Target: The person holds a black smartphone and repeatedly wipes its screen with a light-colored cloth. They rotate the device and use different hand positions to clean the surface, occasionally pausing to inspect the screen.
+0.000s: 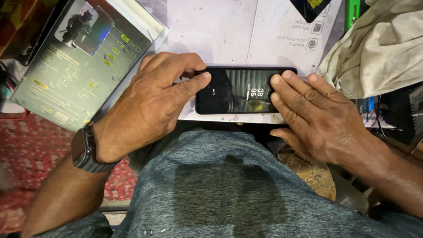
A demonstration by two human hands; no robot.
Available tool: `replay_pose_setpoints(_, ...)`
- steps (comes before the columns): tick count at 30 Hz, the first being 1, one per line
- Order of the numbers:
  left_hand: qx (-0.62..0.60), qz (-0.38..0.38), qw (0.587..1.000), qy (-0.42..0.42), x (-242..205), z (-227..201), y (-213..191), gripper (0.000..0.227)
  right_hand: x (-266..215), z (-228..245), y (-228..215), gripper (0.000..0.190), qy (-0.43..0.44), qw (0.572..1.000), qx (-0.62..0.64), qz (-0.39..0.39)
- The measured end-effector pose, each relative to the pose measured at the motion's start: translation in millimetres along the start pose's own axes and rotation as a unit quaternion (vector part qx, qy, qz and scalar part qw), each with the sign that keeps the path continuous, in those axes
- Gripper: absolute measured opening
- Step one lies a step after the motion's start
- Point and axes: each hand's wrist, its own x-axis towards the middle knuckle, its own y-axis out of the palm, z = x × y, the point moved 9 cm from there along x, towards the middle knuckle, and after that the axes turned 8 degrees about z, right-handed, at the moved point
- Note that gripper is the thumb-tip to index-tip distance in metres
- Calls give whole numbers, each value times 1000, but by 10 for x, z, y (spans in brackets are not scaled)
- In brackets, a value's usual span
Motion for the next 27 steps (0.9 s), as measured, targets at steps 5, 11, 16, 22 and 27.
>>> replay_pose_setpoints(5, 6, 0, 1000, -6, 17, -7, -24, 36, -1, -5, 9, 58, 2, 1000, 3, 0)
replay_pose_setpoints(11, 14, -1, 1000, -9, 15, -1, -4, 37, 3, -6, 58, 62, -10, 1000, -6, 8)
replay_pose_setpoints(16, 44, 24, 998, -30, 74, 12, 62, 36, -51, -84, 131, 65, -17, 999, -22, 41)
replay_pose_setpoints(22, 16, 26, 999, -32, 89, 13, 84, 38, -98, -98, 68, 65, -15, 999, 23, 16)
replay_pose_setpoints(27, 26, 30, 998, -44, 86, 8, 77, 38, -89, -98, 49, 67, -18, 999, 42, 6)
